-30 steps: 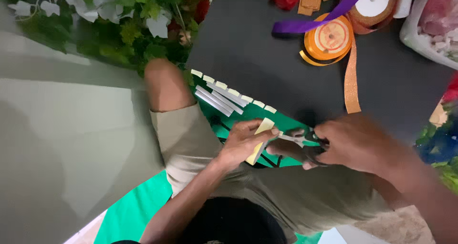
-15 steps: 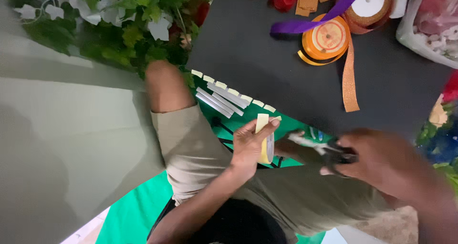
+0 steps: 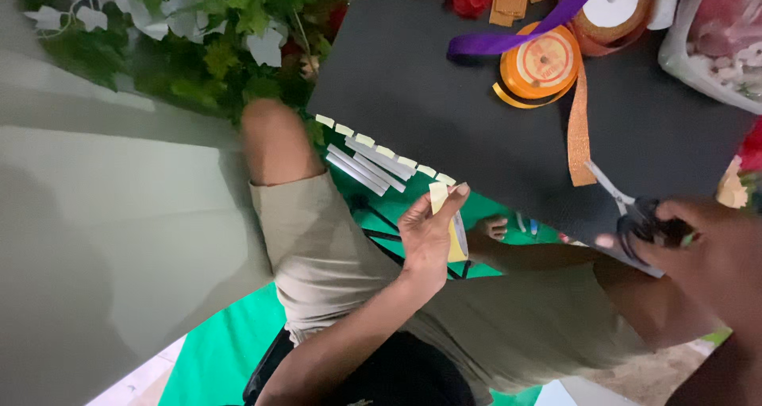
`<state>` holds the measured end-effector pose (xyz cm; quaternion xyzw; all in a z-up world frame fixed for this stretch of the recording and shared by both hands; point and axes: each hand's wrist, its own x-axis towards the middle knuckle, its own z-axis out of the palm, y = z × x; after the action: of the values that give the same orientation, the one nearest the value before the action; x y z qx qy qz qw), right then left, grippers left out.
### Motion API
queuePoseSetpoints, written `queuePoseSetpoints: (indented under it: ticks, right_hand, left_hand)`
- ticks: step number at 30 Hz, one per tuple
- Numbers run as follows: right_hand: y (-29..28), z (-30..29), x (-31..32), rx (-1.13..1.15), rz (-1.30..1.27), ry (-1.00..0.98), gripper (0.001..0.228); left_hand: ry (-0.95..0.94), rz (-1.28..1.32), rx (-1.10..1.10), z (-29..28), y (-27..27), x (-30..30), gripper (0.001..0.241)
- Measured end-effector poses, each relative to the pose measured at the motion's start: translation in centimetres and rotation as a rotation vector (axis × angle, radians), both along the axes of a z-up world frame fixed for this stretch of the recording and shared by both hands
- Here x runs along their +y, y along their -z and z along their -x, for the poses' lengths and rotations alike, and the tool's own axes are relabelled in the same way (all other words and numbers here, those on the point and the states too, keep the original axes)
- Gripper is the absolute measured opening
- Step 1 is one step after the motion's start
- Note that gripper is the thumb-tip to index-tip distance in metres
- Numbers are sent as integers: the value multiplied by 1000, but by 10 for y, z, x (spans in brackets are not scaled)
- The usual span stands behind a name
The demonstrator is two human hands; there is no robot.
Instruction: The person wraps a purple ribbon around a white tube and cuts small pieces of yellow tape with shears.
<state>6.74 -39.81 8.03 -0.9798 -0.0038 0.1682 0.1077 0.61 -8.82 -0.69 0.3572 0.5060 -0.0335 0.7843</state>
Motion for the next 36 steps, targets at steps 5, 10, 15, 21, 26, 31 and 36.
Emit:
queuePoseSetpoints:
  ticks: [5, 10, 15, 21, 26, 31, 36]
  right_hand:
    - [14, -8, -4, -103, 75, -99, 63]
    - [-4, -33, 29, -68, 69, 68, 81]
    - [52, -52, -23, -61, 269, 85, 76]
    - [17, -64, 20, -3, 391, 87, 71]
    - [7, -76, 35, 144, 427, 155, 56]
    - [-10, -80, 50, 169, 390, 209, 60]
    - [-45, -94, 72, 81, 308, 186, 56]
  left_hand:
    - [-15, -32, -60, 3, 15, -6, 25]
    - [8, 41, 17, -2, -2, -2, 26]
    - [259, 35, 87, 23, -3, 10, 45]
    - [255, 77, -86, 56, -2, 26, 38]
    - [262, -123, -262, 2, -57, 84, 36]
    - [336, -792, -723, -90, -84, 141, 20]
    - [613, -1341, -699, -167, -75, 174, 29]
